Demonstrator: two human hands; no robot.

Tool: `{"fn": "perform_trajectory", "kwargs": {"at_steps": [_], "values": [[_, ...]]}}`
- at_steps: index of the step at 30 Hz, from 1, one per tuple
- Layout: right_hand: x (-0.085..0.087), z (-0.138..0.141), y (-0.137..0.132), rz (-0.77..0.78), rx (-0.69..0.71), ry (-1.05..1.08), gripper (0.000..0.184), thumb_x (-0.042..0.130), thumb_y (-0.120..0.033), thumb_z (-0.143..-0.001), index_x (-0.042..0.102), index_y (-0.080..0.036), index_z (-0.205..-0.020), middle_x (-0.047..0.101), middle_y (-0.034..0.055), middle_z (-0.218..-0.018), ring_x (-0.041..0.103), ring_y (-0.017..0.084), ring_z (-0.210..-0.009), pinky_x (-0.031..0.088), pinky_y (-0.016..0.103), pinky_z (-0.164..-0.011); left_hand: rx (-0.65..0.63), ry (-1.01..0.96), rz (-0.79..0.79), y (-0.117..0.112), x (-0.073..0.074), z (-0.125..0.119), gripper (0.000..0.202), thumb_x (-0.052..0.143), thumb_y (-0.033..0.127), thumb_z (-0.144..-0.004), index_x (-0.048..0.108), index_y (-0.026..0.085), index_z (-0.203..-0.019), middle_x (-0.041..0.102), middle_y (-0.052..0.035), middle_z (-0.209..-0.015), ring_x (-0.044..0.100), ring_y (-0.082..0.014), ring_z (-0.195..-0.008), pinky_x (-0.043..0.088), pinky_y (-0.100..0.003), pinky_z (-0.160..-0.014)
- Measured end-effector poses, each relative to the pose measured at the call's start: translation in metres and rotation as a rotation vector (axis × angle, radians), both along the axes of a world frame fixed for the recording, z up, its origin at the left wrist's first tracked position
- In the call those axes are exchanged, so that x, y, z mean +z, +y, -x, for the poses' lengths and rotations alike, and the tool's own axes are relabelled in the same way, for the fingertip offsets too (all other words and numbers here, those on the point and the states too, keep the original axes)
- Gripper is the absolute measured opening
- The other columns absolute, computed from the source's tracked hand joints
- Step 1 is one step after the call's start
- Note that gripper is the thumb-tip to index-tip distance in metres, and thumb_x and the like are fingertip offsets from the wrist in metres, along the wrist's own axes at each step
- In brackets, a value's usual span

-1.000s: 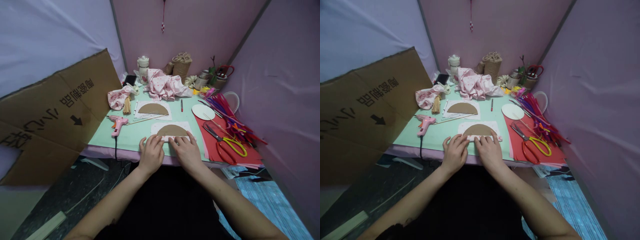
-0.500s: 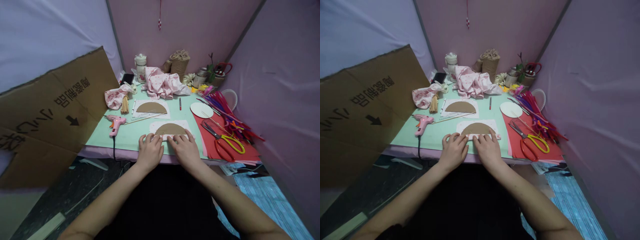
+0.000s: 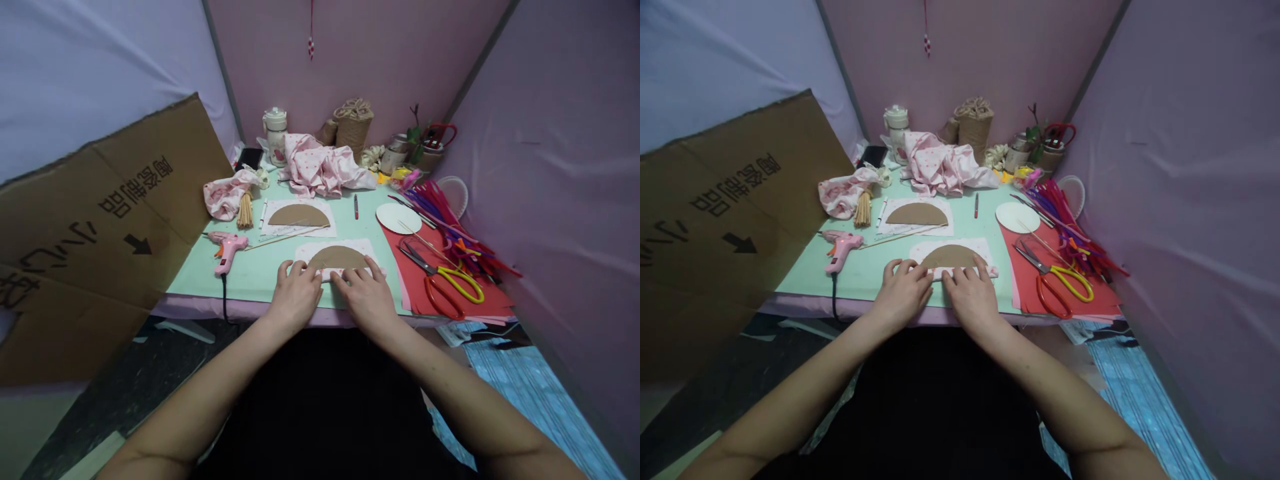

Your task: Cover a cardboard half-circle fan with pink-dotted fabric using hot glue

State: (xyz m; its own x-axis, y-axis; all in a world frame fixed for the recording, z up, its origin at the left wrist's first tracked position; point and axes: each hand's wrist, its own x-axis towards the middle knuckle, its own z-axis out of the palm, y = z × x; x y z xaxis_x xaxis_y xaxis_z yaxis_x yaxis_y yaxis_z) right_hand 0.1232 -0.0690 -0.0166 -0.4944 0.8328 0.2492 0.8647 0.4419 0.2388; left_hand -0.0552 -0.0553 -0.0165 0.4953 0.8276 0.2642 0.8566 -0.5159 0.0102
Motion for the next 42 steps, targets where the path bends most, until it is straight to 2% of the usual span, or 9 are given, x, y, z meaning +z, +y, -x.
{"fn": "perform_trajectory", "kwargs": {"at_steps": [6, 13, 21, 37, 42], "values": [[0.001, 0.000, 0.000, 0.008, -0.003, 0.010, 0.036, 0.047, -0.014, -0.095, 0.064, -0.021, -0.126, 0.069, 0.0067, -0.096, 0.061, 0.022, -0.091, 0.020, 0.047, -0.115, -0.040, -0.074, 0.130, 0.019, 0.010, 0.004, 0.029, 0.051, 0.023, -0.093, 0.077, 0.022, -0.078, 0.070, -0.0095, -0.099, 0.053, -0.0293, -0.105, 0.031, -0.052, -0.097], [-0.003, 0.000, 0.000, 0.005, -0.004, 0.014, 0.036, 0.047, -0.014, -0.095, 0.063, -0.020, -0.127, 0.069, 0.0067, -0.096, 0.061, 0.022, -0.092, 0.019, 0.047, -0.115, -0.042, -0.085, 0.274, 0.030, 0.018, 0.009, 0.032, 0.050, 0.024, -0.092, 0.077, 0.023, -0.076, 0.068, -0.0075, -0.102, 0.054, -0.0269, -0.103, 0.032, -0.049, -0.096], [-0.004, 0.000, 0.000, -0.023, 0.001, 0.008, 0.035, 0.048, -0.015, -0.095, 0.064, -0.020, -0.126, 0.068, 0.0063, -0.095, 0.060, 0.022, -0.090, 0.018, 0.047, -0.115, -0.033, -0.103, 0.275, 0.030, 0.016, 0.009, 0.027, 0.053, 0.026, -0.092, 0.078, 0.023, -0.081, 0.068, -0.0075, -0.104, 0.055, -0.0267, -0.103, 0.033, -0.048, -0.096], [-0.004, 0.000, -0.001, -0.018, 0.002, 0.036, 0.034, 0.047, -0.015, -0.096, 0.063, -0.019, -0.126, 0.069, 0.0070, -0.097, 0.059, 0.022, -0.091, 0.020, 0.048, -0.116, -0.013, -0.195, 0.270, 0.032, 0.013, 0.008, 0.027, 0.054, 0.027, -0.092, 0.077, 0.021, -0.079, 0.069, -0.0071, -0.097, 0.059, -0.0245, -0.098, 0.036, -0.046, -0.095], [-0.006, 0.000, -0.001, -0.020, -0.001, 0.031, 0.035, 0.047, -0.015, -0.096, 0.062, -0.020, -0.127, 0.068, 0.0068, -0.096, 0.059, 0.021, -0.090, 0.020, 0.048, -0.115, 0.024, -0.225, 0.255, 0.032, 0.008, 0.009, 0.019, 0.056, 0.026, -0.091, 0.075, 0.021, -0.093, 0.069, -0.0074, -0.102, 0.060, -0.0254, -0.103, 0.036, -0.046, -0.098]]}}
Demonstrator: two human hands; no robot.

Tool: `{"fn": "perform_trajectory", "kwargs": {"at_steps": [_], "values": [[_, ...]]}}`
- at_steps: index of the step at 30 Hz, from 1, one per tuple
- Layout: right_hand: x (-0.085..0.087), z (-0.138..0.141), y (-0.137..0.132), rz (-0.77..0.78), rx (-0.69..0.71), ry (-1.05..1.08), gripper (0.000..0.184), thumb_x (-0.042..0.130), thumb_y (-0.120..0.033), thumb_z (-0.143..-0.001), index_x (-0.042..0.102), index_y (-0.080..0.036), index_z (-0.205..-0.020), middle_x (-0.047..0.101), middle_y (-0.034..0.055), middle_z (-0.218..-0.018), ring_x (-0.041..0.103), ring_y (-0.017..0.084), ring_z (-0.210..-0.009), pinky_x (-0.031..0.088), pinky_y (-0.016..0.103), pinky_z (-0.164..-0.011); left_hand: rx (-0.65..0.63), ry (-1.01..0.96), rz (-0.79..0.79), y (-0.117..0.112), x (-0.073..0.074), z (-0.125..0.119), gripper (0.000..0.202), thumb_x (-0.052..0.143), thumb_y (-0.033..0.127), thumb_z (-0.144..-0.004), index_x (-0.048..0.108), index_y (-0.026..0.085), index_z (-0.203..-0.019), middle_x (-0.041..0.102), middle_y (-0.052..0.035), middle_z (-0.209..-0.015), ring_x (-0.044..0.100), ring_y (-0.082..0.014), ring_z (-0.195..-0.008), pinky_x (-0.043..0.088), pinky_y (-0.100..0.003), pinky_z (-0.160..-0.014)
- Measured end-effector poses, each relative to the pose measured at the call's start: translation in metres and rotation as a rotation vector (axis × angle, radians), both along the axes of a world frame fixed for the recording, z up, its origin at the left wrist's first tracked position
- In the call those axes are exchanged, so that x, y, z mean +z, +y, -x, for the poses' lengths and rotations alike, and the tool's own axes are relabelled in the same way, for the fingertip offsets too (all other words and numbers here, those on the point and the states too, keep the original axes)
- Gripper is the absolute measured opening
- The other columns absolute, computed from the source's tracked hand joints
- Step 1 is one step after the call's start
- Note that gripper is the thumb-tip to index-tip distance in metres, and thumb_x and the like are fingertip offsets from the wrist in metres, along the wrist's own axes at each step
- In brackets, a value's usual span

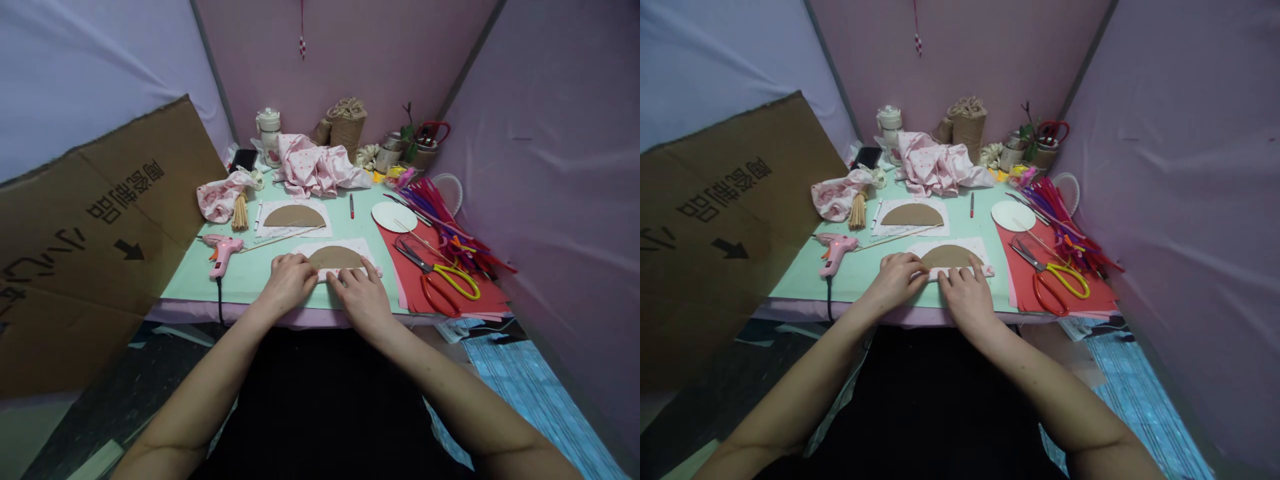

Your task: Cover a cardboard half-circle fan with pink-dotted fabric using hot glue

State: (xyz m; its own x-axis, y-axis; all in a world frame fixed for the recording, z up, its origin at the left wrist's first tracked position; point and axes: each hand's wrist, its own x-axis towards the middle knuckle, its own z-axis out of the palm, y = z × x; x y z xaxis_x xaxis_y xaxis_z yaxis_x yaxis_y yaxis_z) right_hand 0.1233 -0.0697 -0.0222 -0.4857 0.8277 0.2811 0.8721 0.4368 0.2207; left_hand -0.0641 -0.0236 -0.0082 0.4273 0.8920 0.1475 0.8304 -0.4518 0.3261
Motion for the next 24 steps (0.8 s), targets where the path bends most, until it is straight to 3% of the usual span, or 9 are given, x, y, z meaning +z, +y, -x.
{"fn": "perform_trajectory", "kwargs": {"at_steps": [7, 24], "values": [[0.000, 0.000, -0.001, 0.009, -0.003, 0.014, 0.035, 0.048, -0.015, -0.095, 0.063, -0.019, -0.126, 0.068, 0.0076, -0.098, 0.058, 0.022, -0.092, 0.020, 0.047, -0.115, 0.151, -0.054, -0.032, -0.002, -0.008, 0.004, 0.022, 0.055, 0.023, -0.089, 0.068, 0.020, -0.106, 0.067, -0.0091, -0.111, 0.058, -0.0272, -0.107, 0.039, -0.045, -0.097], [0.003, 0.000, 0.000, 0.025, -0.021, 0.007, 0.034, 0.046, -0.018, -0.098, 0.062, -0.021, -0.127, 0.069, 0.0063, -0.098, 0.059, 0.023, -0.093, 0.019, 0.049, -0.114, 0.051, -0.098, 0.019, -0.001, -0.009, -0.005, 0.026, 0.054, 0.018, -0.090, 0.064, 0.021, -0.114, 0.068, -0.0076, -0.113, 0.058, -0.0264, -0.111, 0.040, -0.044, -0.094]]}}
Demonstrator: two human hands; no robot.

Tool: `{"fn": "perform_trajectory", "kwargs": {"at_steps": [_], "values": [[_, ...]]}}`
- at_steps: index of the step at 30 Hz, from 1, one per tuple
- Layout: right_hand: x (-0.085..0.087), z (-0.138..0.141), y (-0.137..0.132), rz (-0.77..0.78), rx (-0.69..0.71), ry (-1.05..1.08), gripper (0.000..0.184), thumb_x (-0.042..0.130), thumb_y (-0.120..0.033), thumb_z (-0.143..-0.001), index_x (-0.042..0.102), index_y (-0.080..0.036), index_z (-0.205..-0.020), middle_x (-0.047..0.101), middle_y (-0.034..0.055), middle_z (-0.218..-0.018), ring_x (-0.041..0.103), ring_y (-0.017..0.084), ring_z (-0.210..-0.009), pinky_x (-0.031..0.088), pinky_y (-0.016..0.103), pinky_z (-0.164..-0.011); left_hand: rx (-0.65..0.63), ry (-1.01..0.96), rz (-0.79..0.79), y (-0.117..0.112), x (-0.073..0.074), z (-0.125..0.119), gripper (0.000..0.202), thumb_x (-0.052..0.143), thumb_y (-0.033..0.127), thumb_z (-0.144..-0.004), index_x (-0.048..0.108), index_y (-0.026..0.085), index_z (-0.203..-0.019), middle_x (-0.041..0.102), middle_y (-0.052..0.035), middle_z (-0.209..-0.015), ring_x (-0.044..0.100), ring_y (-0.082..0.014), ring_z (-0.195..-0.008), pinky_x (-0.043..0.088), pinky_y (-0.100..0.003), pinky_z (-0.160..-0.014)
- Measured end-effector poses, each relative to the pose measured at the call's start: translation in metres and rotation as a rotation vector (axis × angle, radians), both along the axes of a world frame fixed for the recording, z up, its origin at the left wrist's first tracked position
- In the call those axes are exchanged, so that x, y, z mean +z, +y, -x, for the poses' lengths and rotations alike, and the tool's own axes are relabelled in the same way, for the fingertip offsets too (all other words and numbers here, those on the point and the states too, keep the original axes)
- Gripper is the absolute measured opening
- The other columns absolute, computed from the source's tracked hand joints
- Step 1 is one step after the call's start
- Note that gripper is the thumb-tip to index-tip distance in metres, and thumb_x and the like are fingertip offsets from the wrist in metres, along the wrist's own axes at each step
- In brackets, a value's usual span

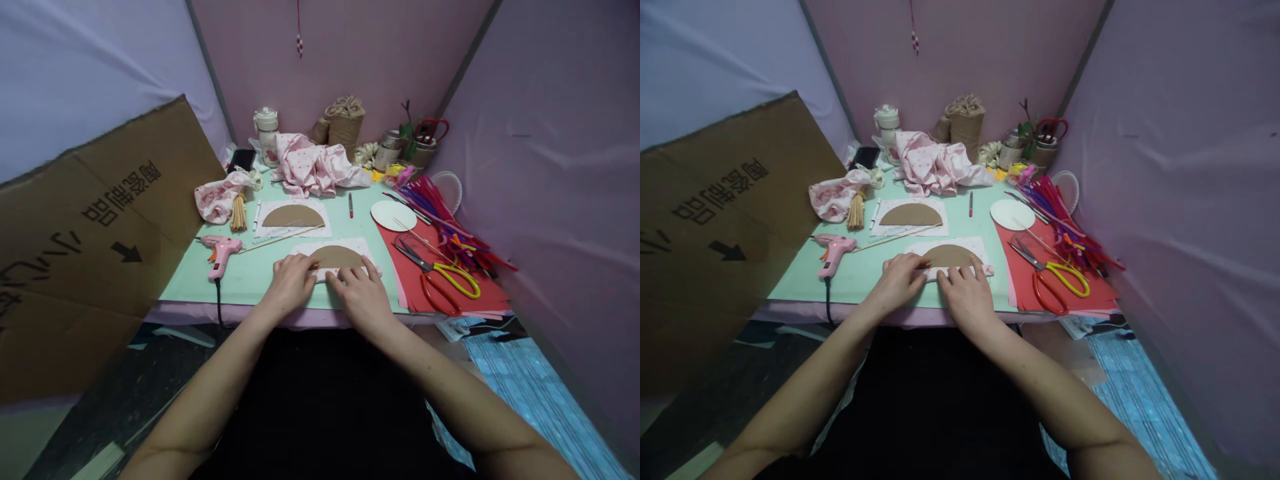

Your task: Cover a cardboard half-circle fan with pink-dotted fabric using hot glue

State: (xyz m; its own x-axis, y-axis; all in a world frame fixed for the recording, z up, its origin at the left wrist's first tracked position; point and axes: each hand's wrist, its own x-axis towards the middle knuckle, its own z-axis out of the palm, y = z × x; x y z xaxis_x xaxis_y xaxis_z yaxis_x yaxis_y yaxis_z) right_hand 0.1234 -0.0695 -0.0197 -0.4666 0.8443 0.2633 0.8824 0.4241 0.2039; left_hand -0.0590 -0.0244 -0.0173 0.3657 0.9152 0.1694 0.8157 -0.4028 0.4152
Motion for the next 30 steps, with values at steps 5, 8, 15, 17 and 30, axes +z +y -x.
{"fn": "perform_trajectory", "kwargs": {"at_steps": [5, 8, 15, 17, 30], "values": [[0.000, 0.000, 0.002, 0.012, -0.005, 0.012, 0.032, 0.047, -0.018, -0.098, 0.062, -0.022, -0.126, 0.068, 0.0056, -0.097, 0.059, 0.022, -0.093, 0.017, 0.049, -0.115, 0.015, 0.009, 0.034, 0.001, -0.002, 0.000, 0.025, 0.056, 0.020, -0.089, 0.063, 0.020, -0.113, 0.068, -0.0075, -0.112, 0.058, -0.0269, -0.111, 0.040, -0.044, -0.093], [-0.001, -0.001, 0.003, 0.019, 0.007, 0.014, 0.033, 0.047, -0.018, -0.098, 0.062, -0.021, -0.126, 0.068, 0.0056, -0.097, 0.059, 0.022, -0.092, 0.017, 0.049, -0.115, 0.024, 0.015, 0.058, 0.002, -0.001, -0.001, 0.023, 0.057, 0.020, -0.090, 0.064, 0.020, -0.112, 0.068, -0.0067, -0.109, 0.058, -0.0265, -0.110, 0.039, -0.043, -0.093], [-0.002, -0.002, 0.002, 0.013, 0.008, 0.026, 0.033, 0.047, -0.018, -0.097, 0.062, -0.021, -0.126, 0.067, 0.0054, -0.097, 0.058, 0.022, -0.093, 0.017, 0.048, -0.115, 0.045, 0.042, 0.094, 0.003, 0.001, -0.003, 0.024, 0.056, 0.021, -0.092, 0.062, 0.020, -0.115, 0.067, -0.0066, -0.109, 0.057, -0.0254, -0.109, 0.038, -0.040, -0.094], [-0.003, -0.002, 0.002, 0.002, 0.007, 0.030, 0.032, 0.047, -0.018, -0.097, 0.062, -0.021, -0.126, 0.067, 0.0054, -0.097, 0.058, 0.022, -0.093, 0.016, 0.048, -0.116, 0.050, 0.053, 0.092, 0.003, 0.001, -0.003, 0.023, 0.057, 0.022, -0.092, 0.062, 0.020, -0.115, 0.066, -0.0071, -0.111, 0.055, -0.0258, -0.111, 0.038, -0.040, -0.094], [-0.004, -0.003, 0.001, 0.002, 0.015, 0.009, 0.035, 0.048, -0.017, -0.096, 0.060, -0.020, -0.128, 0.067, 0.0063, -0.099, 0.057, 0.022, -0.094, 0.016, 0.049, -0.116, 0.094, 0.140, 0.096, 0.003, 0.009, -0.005, 0.012, 0.060, 0.022, -0.090, 0.061, 0.020, -0.102, 0.061, -0.0068, -0.113, 0.050, -0.0265, -0.111, 0.039, -0.039, -0.089]]}}
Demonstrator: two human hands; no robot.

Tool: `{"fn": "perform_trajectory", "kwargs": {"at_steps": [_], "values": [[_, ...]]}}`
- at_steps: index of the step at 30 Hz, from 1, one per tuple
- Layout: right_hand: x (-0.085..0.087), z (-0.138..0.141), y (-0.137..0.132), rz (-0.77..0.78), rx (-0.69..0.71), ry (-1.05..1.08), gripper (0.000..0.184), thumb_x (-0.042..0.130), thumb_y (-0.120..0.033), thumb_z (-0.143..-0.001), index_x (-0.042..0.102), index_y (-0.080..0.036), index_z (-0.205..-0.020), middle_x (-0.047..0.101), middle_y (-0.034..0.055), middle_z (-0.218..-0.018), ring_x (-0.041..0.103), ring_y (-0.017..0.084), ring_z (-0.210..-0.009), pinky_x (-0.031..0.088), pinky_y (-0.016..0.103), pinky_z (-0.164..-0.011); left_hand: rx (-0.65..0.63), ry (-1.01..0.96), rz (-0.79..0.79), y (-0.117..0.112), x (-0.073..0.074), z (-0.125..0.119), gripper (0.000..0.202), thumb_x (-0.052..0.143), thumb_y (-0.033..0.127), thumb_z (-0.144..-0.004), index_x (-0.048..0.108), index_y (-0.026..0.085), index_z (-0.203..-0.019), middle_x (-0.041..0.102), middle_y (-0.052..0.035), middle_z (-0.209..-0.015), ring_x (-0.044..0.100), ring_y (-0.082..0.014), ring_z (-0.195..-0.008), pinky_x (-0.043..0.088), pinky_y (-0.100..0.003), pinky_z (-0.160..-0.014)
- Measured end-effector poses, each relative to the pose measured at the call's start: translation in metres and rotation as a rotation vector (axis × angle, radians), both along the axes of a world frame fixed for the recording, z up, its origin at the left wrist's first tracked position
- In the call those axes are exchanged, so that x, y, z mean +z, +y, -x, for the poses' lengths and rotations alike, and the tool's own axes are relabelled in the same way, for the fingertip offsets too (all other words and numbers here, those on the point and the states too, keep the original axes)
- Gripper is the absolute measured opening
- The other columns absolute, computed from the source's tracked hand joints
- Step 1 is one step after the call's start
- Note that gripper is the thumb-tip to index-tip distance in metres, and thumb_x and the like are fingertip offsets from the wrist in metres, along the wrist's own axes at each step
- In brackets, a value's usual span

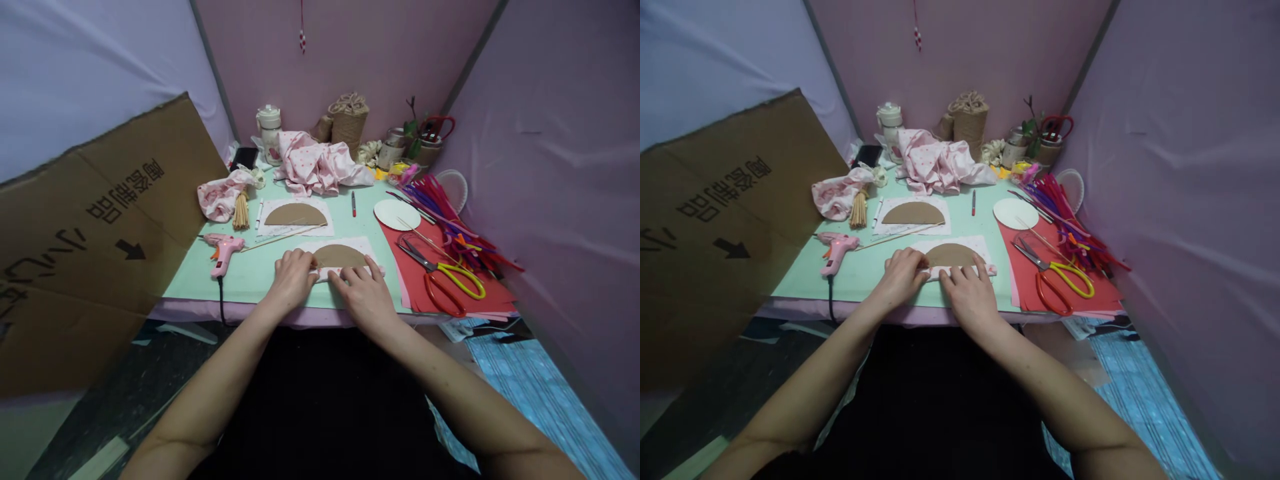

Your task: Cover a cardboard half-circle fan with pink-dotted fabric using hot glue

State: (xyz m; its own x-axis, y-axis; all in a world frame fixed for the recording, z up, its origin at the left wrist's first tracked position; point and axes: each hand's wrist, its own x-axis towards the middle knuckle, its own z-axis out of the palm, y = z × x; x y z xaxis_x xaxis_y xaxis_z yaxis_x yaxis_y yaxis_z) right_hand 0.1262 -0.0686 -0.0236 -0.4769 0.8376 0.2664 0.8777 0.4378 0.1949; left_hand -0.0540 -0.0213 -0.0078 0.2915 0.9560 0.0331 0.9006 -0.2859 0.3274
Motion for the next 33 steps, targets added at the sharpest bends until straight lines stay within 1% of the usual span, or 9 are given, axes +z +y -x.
{"fn": "perform_trajectory", "kwargs": {"at_steps": [5, 8, 11, 12, 14, 17, 21, 27, 33], "values": [[-0.002, 0.000, 0.000, 0.000, 0.005, 0.001, 0.035, 0.048, -0.017, -0.096, 0.060, -0.020, -0.129, 0.067, 0.0069, -0.100, 0.057, 0.022, -0.095, 0.017, 0.050, -0.115, 0.035, 0.065, -0.192, -0.012, -0.008, -0.005, 0.009, 0.059, 0.025, -0.093, 0.064, 0.018, -0.097, 0.063, -0.0086, -0.105, 0.051, -0.0267, -0.105, 0.037, -0.040, -0.089], [-0.002, -0.001, -0.001, -0.005, 0.007, 0.006, 0.036, 0.048, -0.015, -0.095, 0.060, -0.020, -0.129, 0.067, 0.0069, -0.101, 0.057, 0.022, -0.095, 0.017, 0.049, -0.115, 0.048, 0.129, -0.284, -0.028, -0.017, -0.015, 0.022, 0.048, 0.024, -0.099, 0.067, 0.017, -0.091, 0.064, -0.0103, -0.097, 0.053, -0.0264, -0.098, 0.037, -0.041, -0.085], [0.000, -0.001, -0.002, -0.011, 0.010, 0.004, 0.037, 0.049, -0.015, -0.095, 0.060, -0.021, -0.130, 0.068, 0.0062, -0.100, 0.057, 0.022, -0.095, 0.019, 0.048, -0.114, 0.074, 0.144, -0.308, -0.048, -0.025, -0.023, 0.024, 0.045, 0.021, -0.099, 0.068, 0.016, -0.103, 0.064, -0.0112, -0.100, 0.053, -0.0258, -0.097, 0.038, -0.041, -0.083], [0.001, -0.002, -0.002, -0.014, 0.013, 0.002, 0.037, 0.050, -0.015, -0.095, 0.060, -0.021, -0.130, 0.068, 0.0060, -0.101, 0.057, 0.022, -0.095, 0.019, 0.047, -0.113, 0.090, 0.149, -0.310, -0.054, -0.026, -0.025, 0.023, 0.048, 0.022, -0.098, 0.067, 0.015, -0.111, 0.064, -0.0115, -0.104, 0.053, -0.0258, -0.098, 0.039, -0.041, -0.083], [0.003, -0.001, -0.003, -0.016, 0.021, -0.002, 0.038, 0.050, -0.015, -0.094, 0.060, -0.021, -0.131, 0.068, 0.0058, -0.101, 0.057, 0.023, -0.095, 0.020, 0.046, -0.113, 0.111, 0.163, -0.302, -0.063, -0.028, -0.027, 0.032, 0.055, 0.026, -0.096, 0.061, 0.015, -0.126, 0.062, -0.0120, -0.112, 0.052, -0.0260, -0.102, 0.040, -0.041, -0.085], [0.004, -0.001, -0.003, -0.009, 0.028, -0.008, 0.038, 0.053, -0.016, -0.094, 0.060, -0.020, -0.131, 0.068, 0.0062, -0.102, 0.057, 0.023, -0.096, 0.022, 0.047, -0.112, 0.130, 0.183, -0.258, -0.072, -0.028, -0.028, 0.049, 0.062, 0.036, -0.093, 0.054, 0.016, -0.137, 0.059, -0.0123, -0.118, 0.050, -0.0267, -0.104, 0.042, -0.041, -0.087], [0.004, -0.002, -0.004, -0.001, 0.035, -0.016, 0.040, 0.057, -0.019, -0.092, 0.059, -0.020, -0.132, 0.068, 0.0069, -0.104, 0.058, 0.024, -0.098, 0.024, 0.048, -0.112, 0.177, 0.167, -0.198, -0.076, -0.027, -0.028, 0.059, 0.064, 0.047, -0.090, 0.051, 0.020, -0.141, 0.057, -0.0114, -0.115, 0.049, -0.0278, -0.104, 0.042, -0.042, -0.088], [0.003, -0.003, -0.004, 0.007, 0.032, -0.032, 0.042, 0.059, -0.019, -0.091, 0.058, -0.020, -0.133, 0.069, 0.0076, -0.107, 0.059, 0.024, -0.100, 0.023, 0.049, -0.113, 0.213, 0.095, -0.118, -0.078, -0.031, -0.025, 0.065, 0.060, 0.055, -0.089, 0.046, 0.025, -0.145, 0.053, -0.0108, -0.110, 0.048, -0.0276, -0.099, 0.041, -0.043, -0.086], [0.004, -0.001, -0.004, 0.031, 0.017, -0.051, 0.042, 0.057, -0.020, -0.092, 0.057, -0.022, -0.134, 0.068, 0.0078, -0.108, 0.059, 0.025, -0.101, 0.023, 0.049, -0.113, 0.185, 0.055, -0.130, -0.072, -0.034, -0.019, 0.056, 0.054, 0.054, -0.093, 0.050, 0.026, -0.142, 0.052, -0.0095, -0.105, 0.046, -0.0271, -0.099, 0.040, -0.042, -0.085]]}}
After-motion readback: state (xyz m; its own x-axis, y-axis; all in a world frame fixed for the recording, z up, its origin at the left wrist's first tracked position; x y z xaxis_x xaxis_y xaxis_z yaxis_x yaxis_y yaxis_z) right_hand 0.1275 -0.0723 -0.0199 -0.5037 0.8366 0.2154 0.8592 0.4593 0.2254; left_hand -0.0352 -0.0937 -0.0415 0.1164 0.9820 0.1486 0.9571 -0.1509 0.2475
